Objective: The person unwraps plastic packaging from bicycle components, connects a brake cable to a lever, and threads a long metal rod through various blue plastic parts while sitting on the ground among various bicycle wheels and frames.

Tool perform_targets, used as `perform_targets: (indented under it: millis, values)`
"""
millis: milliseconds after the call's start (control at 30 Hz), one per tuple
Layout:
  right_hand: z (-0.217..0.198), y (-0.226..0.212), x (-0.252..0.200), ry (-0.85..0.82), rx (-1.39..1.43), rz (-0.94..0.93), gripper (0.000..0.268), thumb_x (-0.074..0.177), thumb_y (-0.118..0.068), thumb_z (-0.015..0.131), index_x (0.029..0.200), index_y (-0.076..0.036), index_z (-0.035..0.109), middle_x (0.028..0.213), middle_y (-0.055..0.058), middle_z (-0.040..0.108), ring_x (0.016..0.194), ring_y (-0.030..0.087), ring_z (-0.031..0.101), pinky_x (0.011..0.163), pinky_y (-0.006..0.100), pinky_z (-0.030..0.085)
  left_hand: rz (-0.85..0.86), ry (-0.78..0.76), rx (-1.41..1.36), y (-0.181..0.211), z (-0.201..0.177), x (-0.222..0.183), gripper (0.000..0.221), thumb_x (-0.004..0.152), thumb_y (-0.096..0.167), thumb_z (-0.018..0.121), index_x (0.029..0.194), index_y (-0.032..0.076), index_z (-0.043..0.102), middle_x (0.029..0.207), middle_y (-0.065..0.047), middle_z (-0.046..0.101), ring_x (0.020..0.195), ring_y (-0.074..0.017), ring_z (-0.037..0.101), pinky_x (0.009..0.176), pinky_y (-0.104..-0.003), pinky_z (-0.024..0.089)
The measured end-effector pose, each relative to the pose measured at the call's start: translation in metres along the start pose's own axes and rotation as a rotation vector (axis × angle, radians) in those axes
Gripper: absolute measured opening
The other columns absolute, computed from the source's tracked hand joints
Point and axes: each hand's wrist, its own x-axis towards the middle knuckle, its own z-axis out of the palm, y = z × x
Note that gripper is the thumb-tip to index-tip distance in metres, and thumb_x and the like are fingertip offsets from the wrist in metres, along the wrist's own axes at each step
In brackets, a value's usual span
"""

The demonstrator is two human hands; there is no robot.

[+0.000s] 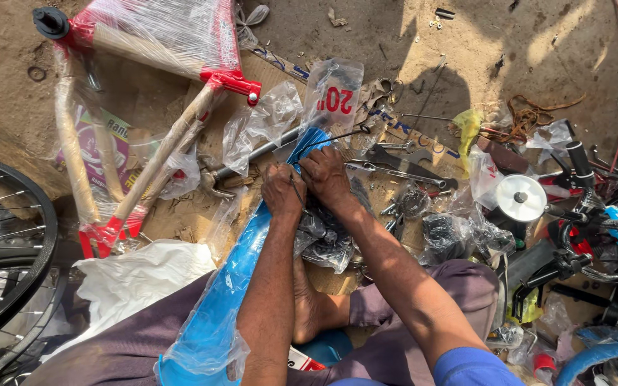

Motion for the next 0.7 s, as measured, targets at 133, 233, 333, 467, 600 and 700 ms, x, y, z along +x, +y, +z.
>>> perform_targets:
  millis: [133, 233, 333, 467, 600, 700]
  values:
    - [-0.003, 0.003, 0.002, -0.043, 0.044, -0.014, 0.021, 0.081, -0.019, 0.078, 0.098, -0.010, 0.072, 0.096, 0.005, 0.066, 0.094, 0.030, 0.061, 0.084, 0.045, 0.047, -0.018, -0.028, 0.020, 0.003, 0.001, 0.001, 0.022, 0.089, 0.012, 0.066, 0.074, -0.003, 0.068, 0.091, -0.026, 0.066, 0.089, -0.0445, 0.066, 0.073, -0.054, 0.055]
    - [-0.001, 0.005, 0.008, -0.088, 0.054, 0.014, 0.022, 0.080, -0.019, 0.076, 0.099, -0.009, 0.073, 0.096, 0.006, 0.066, 0.093, 0.030, 0.062, 0.083, 0.047, 0.046, 0.004, 0.006, -0.004, 0.001, -0.002, 0.000, 0.018, 0.086, 0.011, 0.066, 0.074, -0.002, 0.070, 0.089, -0.026, 0.066, 0.087, -0.0445, 0.066, 0.073, -0.054, 0.055]
    - [0.001, 0.010, 0.008, -0.197, -0.030, -0.039, 0.017, 0.082, -0.017, 0.072, 0.097, -0.010, 0.071, 0.094, 0.007, 0.066, 0.091, 0.030, 0.062, 0.083, 0.049, 0.045, 0.023, 0.009, -0.016, 0.001, 0.000, -0.003, 0.020, 0.089, 0.010, 0.064, 0.075, -0.003, 0.068, 0.090, -0.025, 0.066, 0.090, -0.0433, 0.067, 0.073, -0.053, 0.055]
    - [0.011, 0.010, 0.010, -0.383, -0.349, -0.160, 0.012, 0.085, -0.014, 0.064, 0.097, -0.010, 0.066, 0.094, 0.009, 0.063, 0.092, 0.026, 0.061, 0.087, 0.048, 0.046, -0.016, -0.046, -0.005, 0.002, -0.003, 0.000, 0.021, 0.090, 0.011, 0.066, 0.075, -0.003, 0.069, 0.090, -0.026, 0.066, 0.089, -0.0427, 0.067, 0.073, -0.054, 0.055]
    - [0.013, 0.004, 0.013, -0.381, -0.389, -0.101, 0.012, 0.088, -0.018, 0.063, 0.096, -0.010, 0.064, 0.095, 0.010, 0.063, 0.093, 0.028, 0.061, 0.085, 0.049, 0.046, -0.017, -0.029, -0.021, 0.007, -0.005, 0.003, 0.014, 0.083, 0.009, 0.066, 0.075, -0.002, 0.071, 0.089, -0.026, 0.066, 0.089, -0.0436, 0.066, 0.072, -0.053, 0.055]
    - [0.008, 0.002, 0.011, -0.474, -0.373, -0.065, 0.013, 0.091, -0.018, 0.061, 0.100, -0.009, 0.065, 0.096, 0.011, 0.063, 0.093, 0.028, 0.061, 0.080, 0.047, 0.047, 0.028, 0.018, -0.081, 0.001, -0.001, 0.000, 0.014, 0.083, 0.009, 0.066, 0.076, -0.002, 0.070, 0.087, -0.026, 0.065, 0.087, -0.0450, 0.066, 0.074, -0.054, 0.054]
